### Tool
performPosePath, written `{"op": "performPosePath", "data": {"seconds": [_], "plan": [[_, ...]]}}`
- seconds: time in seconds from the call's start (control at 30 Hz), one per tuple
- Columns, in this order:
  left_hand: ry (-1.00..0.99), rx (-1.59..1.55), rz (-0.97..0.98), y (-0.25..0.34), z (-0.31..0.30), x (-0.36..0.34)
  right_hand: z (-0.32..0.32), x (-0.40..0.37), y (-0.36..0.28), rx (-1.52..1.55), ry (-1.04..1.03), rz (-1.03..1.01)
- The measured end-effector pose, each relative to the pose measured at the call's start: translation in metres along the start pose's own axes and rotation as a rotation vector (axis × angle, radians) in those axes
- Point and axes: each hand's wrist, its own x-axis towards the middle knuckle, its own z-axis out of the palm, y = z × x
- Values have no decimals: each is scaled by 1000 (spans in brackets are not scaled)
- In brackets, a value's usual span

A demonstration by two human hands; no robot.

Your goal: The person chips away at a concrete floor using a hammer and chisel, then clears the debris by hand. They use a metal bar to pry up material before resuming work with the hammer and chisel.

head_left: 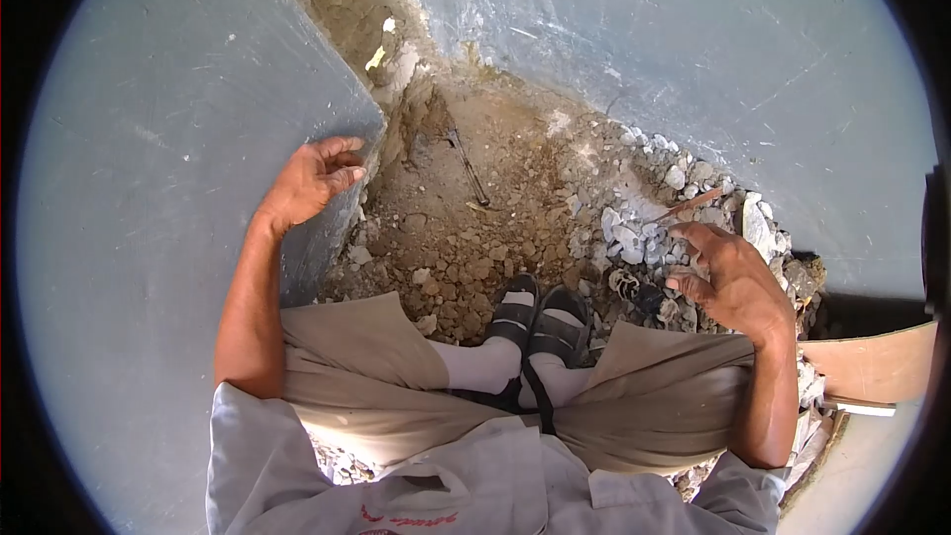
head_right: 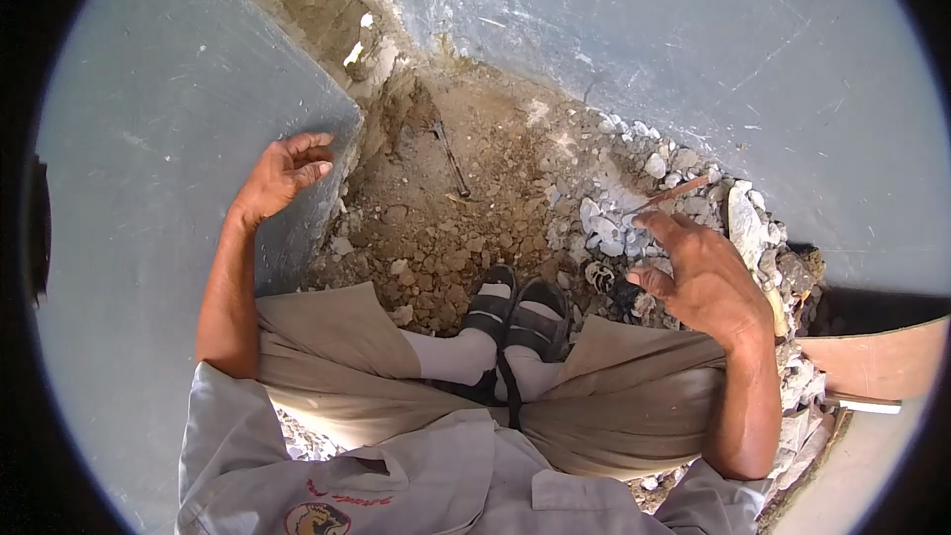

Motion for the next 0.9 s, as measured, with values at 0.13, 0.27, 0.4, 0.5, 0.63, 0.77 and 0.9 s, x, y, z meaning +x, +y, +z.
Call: {"op": "performPosePath", "data": {"seconds": [0.13,0.27,0.4,0.5,0.63,0.77,0.9], "plan": [[-2,12,-9,5,1,-1,-6,-3,-6,40,-18,48],[19,-3,8,-10,4,6,-7,-2,-3,34,-18,70],[11,74,-87,-3,11,13,-9,-4,2,37,-17,88],[-26,44,-131,-3,14,27,-10,0,3,56,-34,120],[-131,42,-250,-15,74,73,10,16,19,-16,-211,151],[-156,-23,-352,-57,166,129,65,29,44,-186,-313,52],[-25,-33,-460,-105,250,178,91,45,41,-342,-597,159]]}}
